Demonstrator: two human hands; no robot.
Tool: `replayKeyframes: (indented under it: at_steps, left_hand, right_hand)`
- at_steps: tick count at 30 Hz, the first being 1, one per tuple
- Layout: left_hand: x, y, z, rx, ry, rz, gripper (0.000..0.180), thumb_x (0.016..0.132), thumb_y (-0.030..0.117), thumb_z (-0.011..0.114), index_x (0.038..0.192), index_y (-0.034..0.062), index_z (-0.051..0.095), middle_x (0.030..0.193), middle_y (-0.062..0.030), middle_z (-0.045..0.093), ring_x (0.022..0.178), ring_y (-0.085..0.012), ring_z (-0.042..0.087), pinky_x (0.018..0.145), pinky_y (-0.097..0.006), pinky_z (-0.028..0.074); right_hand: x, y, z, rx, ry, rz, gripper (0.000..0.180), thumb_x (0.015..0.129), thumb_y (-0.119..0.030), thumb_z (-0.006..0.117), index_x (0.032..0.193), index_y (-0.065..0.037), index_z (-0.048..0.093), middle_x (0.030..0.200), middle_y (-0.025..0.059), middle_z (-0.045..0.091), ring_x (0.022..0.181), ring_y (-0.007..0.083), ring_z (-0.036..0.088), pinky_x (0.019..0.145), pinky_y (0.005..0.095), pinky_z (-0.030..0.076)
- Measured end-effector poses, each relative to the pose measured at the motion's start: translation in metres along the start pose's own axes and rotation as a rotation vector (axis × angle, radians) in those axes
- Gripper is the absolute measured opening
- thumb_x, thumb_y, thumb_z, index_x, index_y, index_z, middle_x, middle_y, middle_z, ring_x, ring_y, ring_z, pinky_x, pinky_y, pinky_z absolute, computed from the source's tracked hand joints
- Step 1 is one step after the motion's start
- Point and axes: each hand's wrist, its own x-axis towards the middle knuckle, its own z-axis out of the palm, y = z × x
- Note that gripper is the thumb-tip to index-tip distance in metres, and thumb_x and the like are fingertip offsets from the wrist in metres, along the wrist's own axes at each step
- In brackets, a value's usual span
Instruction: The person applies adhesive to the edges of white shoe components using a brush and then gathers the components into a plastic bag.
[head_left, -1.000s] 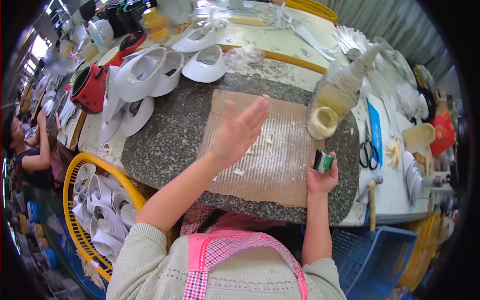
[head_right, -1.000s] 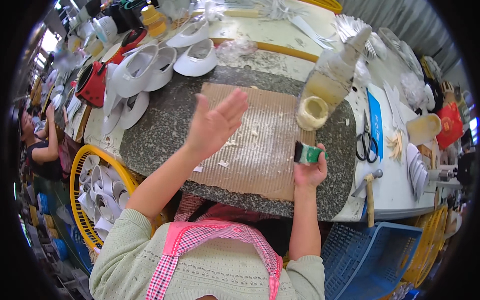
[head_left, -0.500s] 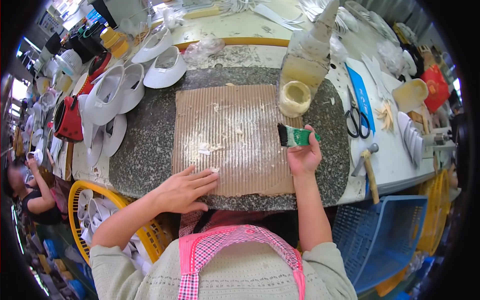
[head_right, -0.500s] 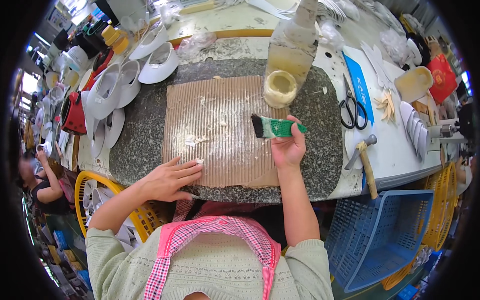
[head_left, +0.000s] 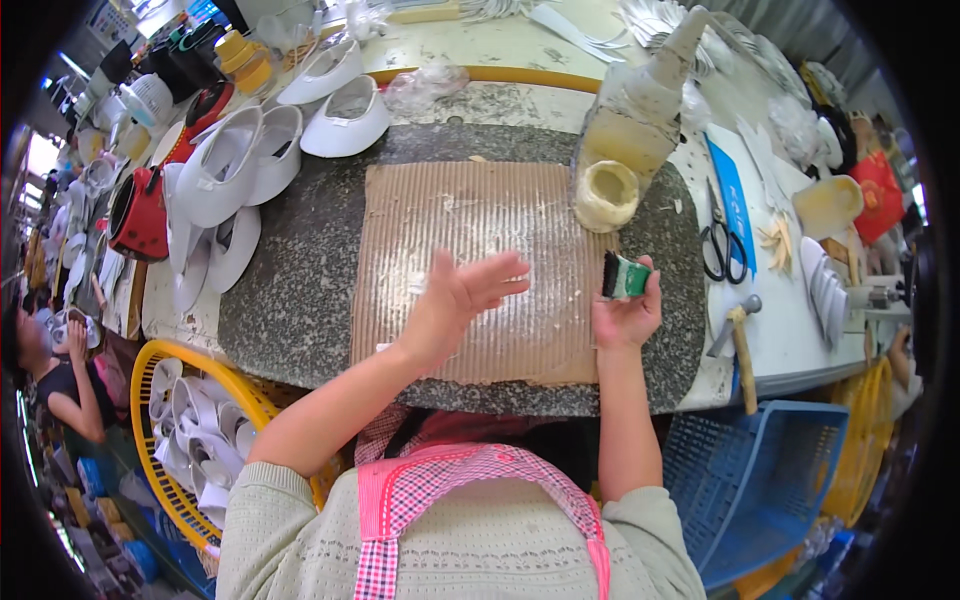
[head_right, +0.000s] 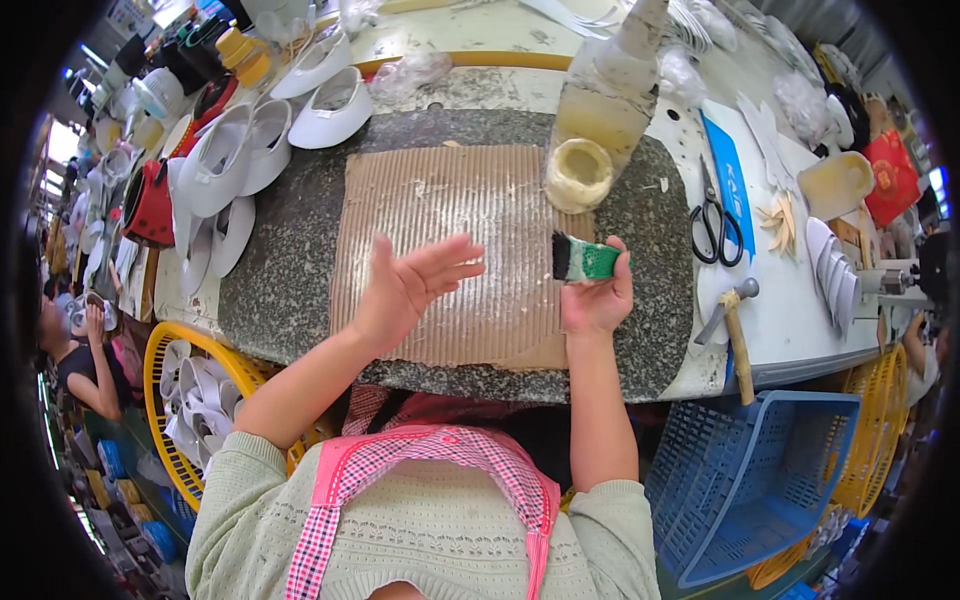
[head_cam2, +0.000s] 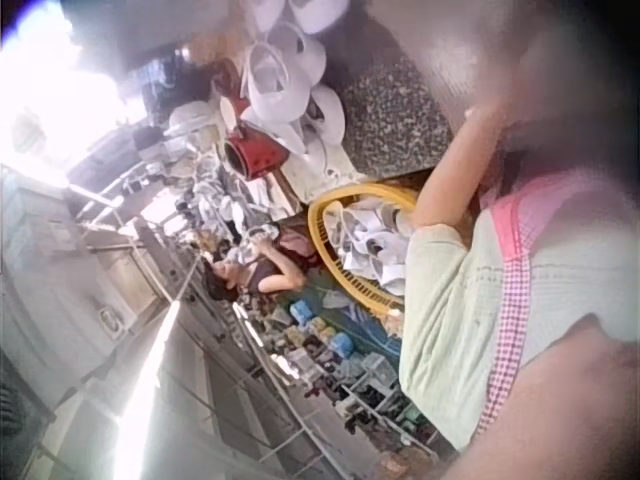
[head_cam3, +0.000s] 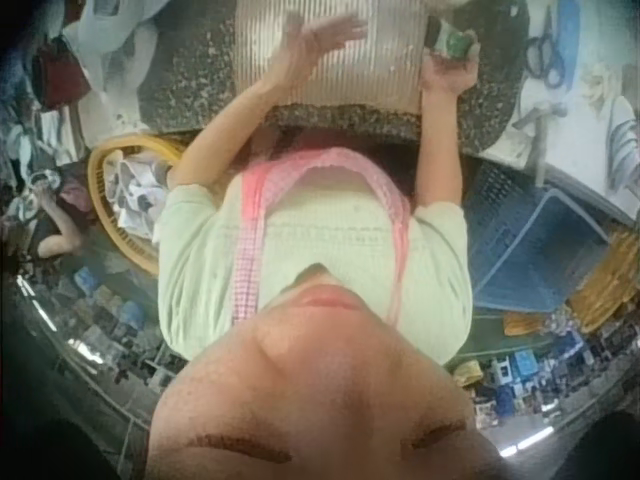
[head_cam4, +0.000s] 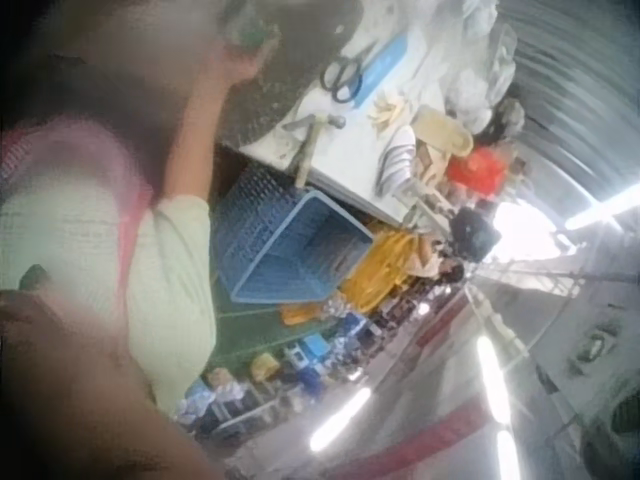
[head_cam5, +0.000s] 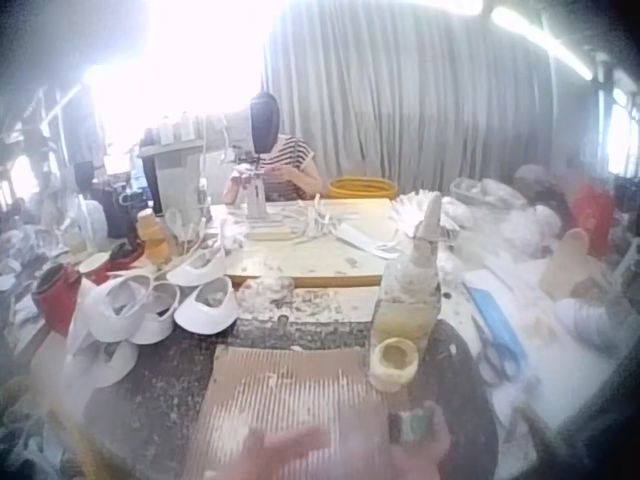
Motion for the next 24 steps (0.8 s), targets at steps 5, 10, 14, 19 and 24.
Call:
replayKeyframes:
  at_steps: [5,10,14,19,24]
  left_hand:
    - [-0.05,0.019,-0.033,1.444,-0.178,0.561,0.049,0.084,0.037,0.053,0.115,-0.0018,0.052,0.115,-0.0204,0.054,0.106,-0.0307,0.053,0.096,-0.041,0.035]
    - [-0.07,0.038,-0.073,1.069,0.438,0.498,0.037,0.08,0.019,0.057,0.111,-0.0021,0.054,0.107,-0.0161,0.059,0.096,-0.0297,0.058,0.086,-0.036,0.043]
    - [-0.058,0.027,-0.057,1.391,0.217,0.513,0.04,0.077,0.014,0.06,0.115,0.0034,0.054,0.111,-0.0143,0.057,0.102,-0.029,0.054,0.087,-0.037,0.042]
    - [-0.055,0.03,-0.055,1.337,0.191,0.493,0.041,0.075,0.015,0.063,0.113,0.0024,0.055,0.112,-0.0142,0.056,0.1,-0.0289,0.054,0.086,-0.037,0.042]
    - [-0.056,0.019,-0.079,1.408,0.24,0.464,0.04,0.075,0.01,0.059,0.113,-0.0001,0.054,0.118,-0.0172,0.052,0.108,-0.0322,0.049,0.092,-0.039,0.038]
  right_hand:
    - [-0.008,-0.001,0.048,-0.41,-0.059,-0.18,0.017,0.086,-0.013,0.052,0.101,-0.004,0.057,0.1,0.0083,0.058,0.076,0.0148,0.06,0.053,0.024,0.049]
    - [0.016,-0.042,0.114,-1.383,-0.142,-0.603,0.013,0.086,-0.007,0.051,0.097,-0.004,0.057,0.095,0.0056,0.053,0.071,0.01,0.057,0.049,0.02,0.047]
    - [0.067,-0.03,0.109,-1.521,-0.1,-0.522,0.005,0.084,-0.007,0.053,0.088,-0.005,0.055,0.082,0.0045,0.055,0.068,0.0105,0.057,0.049,0.0229,0.044]
    - [0.095,-0.023,0.097,-1.822,-0.21,-0.867,0.01,0.078,-0.01,0.06,0.084,-0.005,0.054,0.063,0.007,0.052,0.057,0.0146,0.052,0.053,0.0295,0.041]
    - [0.065,-0.084,0.126,-1.355,-0.148,-0.859,0.02,0.084,-0.022,0.061,0.093,-0.004,0.057,0.066,-0.0062,0.046,0.057,0.0018,0.037,0.048,0.0181,0.027]
